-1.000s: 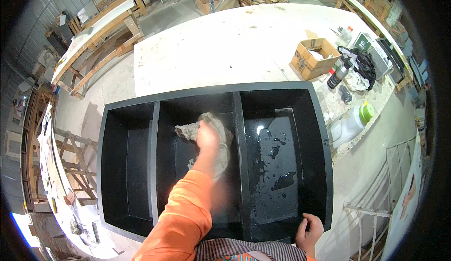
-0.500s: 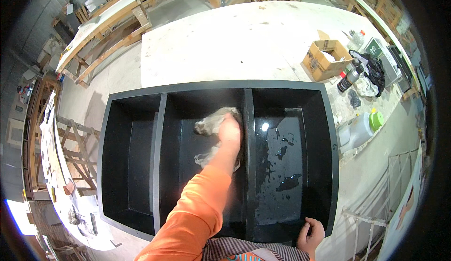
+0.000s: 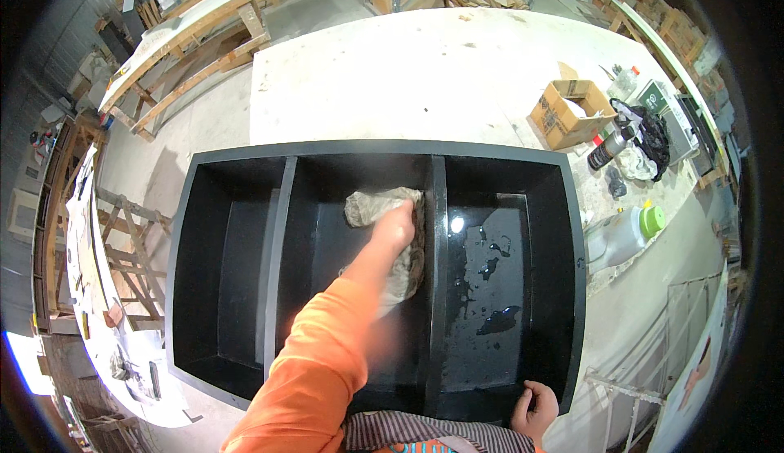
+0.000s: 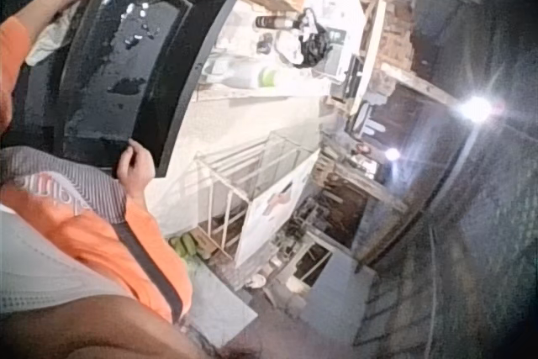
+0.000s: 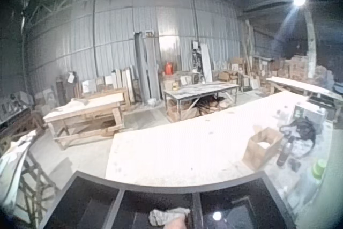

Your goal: The person wipes the interior surfaces of a black three-compartment cabinet with a cloth, moving methodically across each compartment. The person occasionally pauses to adjust the cloth or reposition their hands while continuing to wipe the surfaces.

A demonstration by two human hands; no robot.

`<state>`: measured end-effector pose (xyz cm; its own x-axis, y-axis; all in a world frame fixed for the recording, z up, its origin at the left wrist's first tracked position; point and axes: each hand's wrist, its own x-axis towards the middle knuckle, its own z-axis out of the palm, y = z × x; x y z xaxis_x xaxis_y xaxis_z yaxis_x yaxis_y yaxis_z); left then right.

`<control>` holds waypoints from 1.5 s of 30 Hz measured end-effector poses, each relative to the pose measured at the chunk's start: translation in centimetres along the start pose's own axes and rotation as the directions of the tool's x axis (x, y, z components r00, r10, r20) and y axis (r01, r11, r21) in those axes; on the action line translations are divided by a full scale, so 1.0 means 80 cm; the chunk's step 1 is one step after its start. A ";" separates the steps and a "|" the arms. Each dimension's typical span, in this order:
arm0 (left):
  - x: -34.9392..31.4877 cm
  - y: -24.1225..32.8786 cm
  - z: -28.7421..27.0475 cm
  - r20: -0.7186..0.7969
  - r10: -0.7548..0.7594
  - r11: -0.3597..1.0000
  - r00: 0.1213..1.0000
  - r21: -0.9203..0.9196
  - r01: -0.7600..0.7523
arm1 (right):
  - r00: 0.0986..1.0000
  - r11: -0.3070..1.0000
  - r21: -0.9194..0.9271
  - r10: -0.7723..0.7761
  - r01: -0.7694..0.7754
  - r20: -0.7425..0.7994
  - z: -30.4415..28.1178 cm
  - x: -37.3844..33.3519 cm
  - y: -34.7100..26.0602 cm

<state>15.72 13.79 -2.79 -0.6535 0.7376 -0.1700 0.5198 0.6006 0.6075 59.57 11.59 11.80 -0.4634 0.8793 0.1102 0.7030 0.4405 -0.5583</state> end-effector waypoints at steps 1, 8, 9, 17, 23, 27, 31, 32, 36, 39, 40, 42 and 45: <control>-0.014 0.000 -0.002 0.048 0.019 1.000 0.999 0.019 -0.020 | 1.000 1.000 0.007 -0.016 0.016 -0.008 0.000 0.001 -0.001; -0.103 0.008 0.013 0.147 -0.123 0.992 0.982 0.044 0.118 | 0.999 0.999 0.033 -0.030 0.031 -0.017 0.001 0.001 -0.001; -0.103 0.009 0.016 0.102 -0.125 0.992 0.987 0.015 0.124 | 0.999 0.999 0.026 -0.038 0.039 -0.025 0.002 0.000 0.000; -0.023 0.018 0.009 -0.010 -0.165 0.986 0.986 -0.025 0.165 | 1.000 1.000 0.012 0.026 -0.026 -0.005 0.003 -0.001 0.002; 0.023 0.024 -0.005 0.008 -0.188 0.982 0.982 0.015 0.188 | 1.000 1.000 0.009 0.024 -0.024 -0.001 0.001 0.000 -0.002; 0.021 0.026 -0.010 0.008 -0.200 0.976 0.980 0.087 0.199 | 1.000 1.000 -0.012 0.003 -0.003 -0.002 -0.001 0.000 -0.004; 0.014 0.015 -0.019 -0.009 -0.252 0.965 0.968 0.074 0.252 | 1.000 0.999 -0.031 0.008 -0.008 -0.003 -0.002 0.001 -0.005; 0.011 0.007 -0.024 -0.037 -0.258 0.964 0.965 0.064 0.260 | 1.000 0.999 -0.045 0.010 -0.010 0.001 -0.003 0.001 -0.005; -0.002 -0.037 -0.054 -0.128 -0.307 0.946 0.943 0.071 0.317 | 1.000 1.000 -0.019 -0.012 0.012 -0.002 -0.003 0.001 -0.005; -0.012 -0.064 -0.074 -0.192 -0.433 0.893 0.881 0.046 0.448 | 1.000 1.000 -0.020 -0.021 0.021 -0.005 -0.002 0.001 -0.002; -0.013 -0.071 -0.080 -0.208 -0.483 0.868 0.851 0.016 0.497 | 1.000 1.000 -0.016 -0.027 0.027 -0.009 -0.002 0.000 -0.001; -0.013 -0.081 -0.084 -0.297 -0.555 0.821 0.777 -0.045 0.569 | 1.000 1.000 -0.004 -0.028 0.028 -0.011 -0.001 0.000 0.000; 0.002 -0.086 -0.071 -0.030 -0.380 0.742 0.925 0.586 0.324 | 0.999 0.999 0.013 -0.033 0.033 -0.008 0.001 0.001 0.000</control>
<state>8.94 8.04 -2.58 -0.8182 0.4446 -0.3646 0.4968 0.8659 -0.0590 59.52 11.69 11.75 -0.4819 0.8658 0.1347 0.6802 0.4665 -0.5655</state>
